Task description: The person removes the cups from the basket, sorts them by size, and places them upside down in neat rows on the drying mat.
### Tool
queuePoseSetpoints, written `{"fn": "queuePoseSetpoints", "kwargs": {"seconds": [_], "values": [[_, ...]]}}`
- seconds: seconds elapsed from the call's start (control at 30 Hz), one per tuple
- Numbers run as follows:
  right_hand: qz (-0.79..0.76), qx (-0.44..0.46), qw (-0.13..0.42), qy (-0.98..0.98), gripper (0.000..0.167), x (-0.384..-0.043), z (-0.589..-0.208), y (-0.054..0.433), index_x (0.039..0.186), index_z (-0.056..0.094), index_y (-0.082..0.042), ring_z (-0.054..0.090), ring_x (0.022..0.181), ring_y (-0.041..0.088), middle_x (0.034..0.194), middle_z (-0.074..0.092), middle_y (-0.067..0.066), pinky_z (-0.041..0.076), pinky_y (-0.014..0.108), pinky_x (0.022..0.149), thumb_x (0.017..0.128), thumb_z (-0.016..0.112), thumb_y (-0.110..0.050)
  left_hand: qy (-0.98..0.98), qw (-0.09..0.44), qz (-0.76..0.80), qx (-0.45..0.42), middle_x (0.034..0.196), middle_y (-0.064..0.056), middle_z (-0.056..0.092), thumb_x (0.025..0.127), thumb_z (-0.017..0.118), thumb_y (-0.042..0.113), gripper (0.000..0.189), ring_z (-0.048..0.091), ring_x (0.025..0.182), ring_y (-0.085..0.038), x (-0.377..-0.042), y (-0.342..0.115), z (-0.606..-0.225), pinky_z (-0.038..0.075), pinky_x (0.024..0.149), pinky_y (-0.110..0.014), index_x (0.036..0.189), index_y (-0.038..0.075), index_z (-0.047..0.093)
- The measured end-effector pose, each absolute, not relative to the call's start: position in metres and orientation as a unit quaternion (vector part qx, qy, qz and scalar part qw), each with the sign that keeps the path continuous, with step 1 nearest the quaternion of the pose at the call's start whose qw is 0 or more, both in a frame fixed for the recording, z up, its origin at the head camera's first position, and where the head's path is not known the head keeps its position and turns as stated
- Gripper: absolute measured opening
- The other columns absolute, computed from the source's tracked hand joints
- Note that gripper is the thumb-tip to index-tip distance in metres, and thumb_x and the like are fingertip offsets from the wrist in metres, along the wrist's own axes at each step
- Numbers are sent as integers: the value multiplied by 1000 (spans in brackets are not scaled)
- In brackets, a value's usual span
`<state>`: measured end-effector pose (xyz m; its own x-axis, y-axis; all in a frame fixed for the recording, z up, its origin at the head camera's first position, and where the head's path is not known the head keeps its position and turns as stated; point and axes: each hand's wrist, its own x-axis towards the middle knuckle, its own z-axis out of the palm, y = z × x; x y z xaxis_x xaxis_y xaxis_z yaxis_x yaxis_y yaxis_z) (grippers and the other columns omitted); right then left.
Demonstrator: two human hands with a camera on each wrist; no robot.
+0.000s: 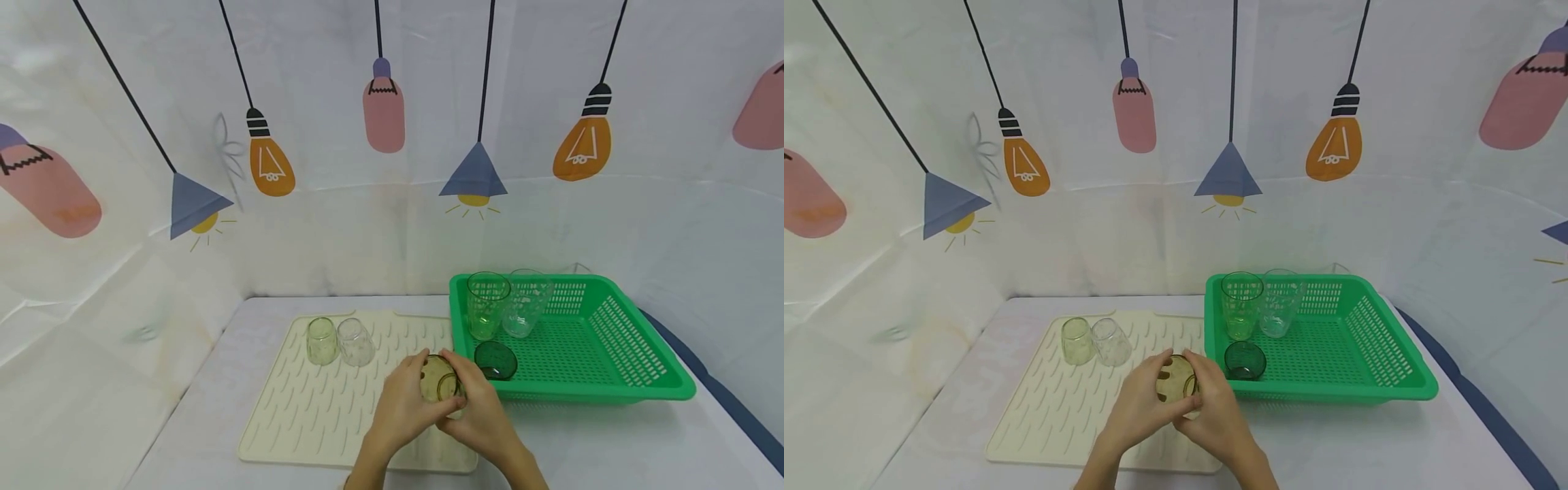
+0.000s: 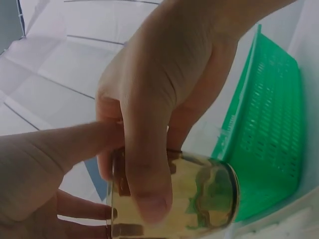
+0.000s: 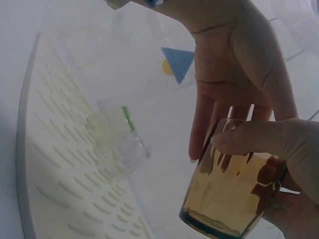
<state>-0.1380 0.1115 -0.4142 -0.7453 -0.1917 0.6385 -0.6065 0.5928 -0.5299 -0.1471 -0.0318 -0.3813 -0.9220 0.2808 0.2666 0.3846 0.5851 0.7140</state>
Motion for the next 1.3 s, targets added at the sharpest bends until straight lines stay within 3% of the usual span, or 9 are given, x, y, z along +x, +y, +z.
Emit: {"fn": "queuePoseSetpoints", "kwargs": {"seconds": [0.27, 0.43, 0.6, 0.7, 0.93, 1.03, 1.3], "values": [[398, 238, 255, -848, 95, -137, -413, 123, 139, 44, -6, 49, 118, 34, 131, 53, 14, 50, 55, 81, 57, 90, -15, -833, 78, -514, -191, 109, -17, 64, 73, 79, 37, 69, 62, 98, -28, -150, -42, -392, 54, 70, -26, 122, -4, 55], [438, 227, 227, -840, 97, -137, -411, 139, 141, 43, -13, 45, 125, 16, 135, 52, 8, 47, 58, 84, 57, 91, -20, -782, 40, -593, -188, 117, -20, 60, 76, 79, 28, 65, 60, 103, -35, -152, -49, -393, 55, 70, -23, 126, -4, 52], [515, 231, 174, -807, 90, -136, -414, 151, 142, 40, -12, 36, 127, -6, 136, 48, 18, 44, 25, 98, 64, 87, -13, -731, 11, -658, -183, 120, -18, 58, 78, 77, 18, 59, 61, 104, -35, -154, -55, -394, 56, 71, -26, 127, -3, 51], [569, 246, 140, -772, 87, -138, -416, 155, 142, 37, -5, 39, 126, -5, 137, 46, 22, 37, 11, 97, 68, 83, -4, -691, -18, -697, -189, 122, -18, 55, 80, 75, 12, 57, 60, 108, -33, -155, -58, -395, 56, 74, -29, 128, -3, 49], [651, 289, 63, -699, 74, -139, -416, 156, 141, 31, 8, 47, 123, 3, 138, 46, -10, 46, 19, 92, 79, 69, 9, -576, -85, -778, -235, 129, -18, 48, 82, 68, 4, 60, 56, 114, -27, -155, -63, -404, 54, 83, -33, 133, -10, 39], [670, 312, 52, -671, 66, -139, -414, 155, 139, 31, 11, 54, 117, 10, 133, 51, -6, 50, 24, 89, 81, 64, 13, -532, -97, -797, -270, 128, -15, 48, 83, 66, 2, 61, 55, 115, -25, -154, -64, -410, 54, 84, -31, 133, -13, 35], [685, 334, 57, -645, 61, -140, -411, 153, 135, 34, 14, 56, 112, 14, 128, 54, 3, 54, 29, 84, 81, 62, 15, -472, -106, -820, -307, 130, -11, 47, 84, 65, 0, 59, 51, 119, -26, -155, -62, -418, 52, 86, -29, 136, -4, 39]]}}
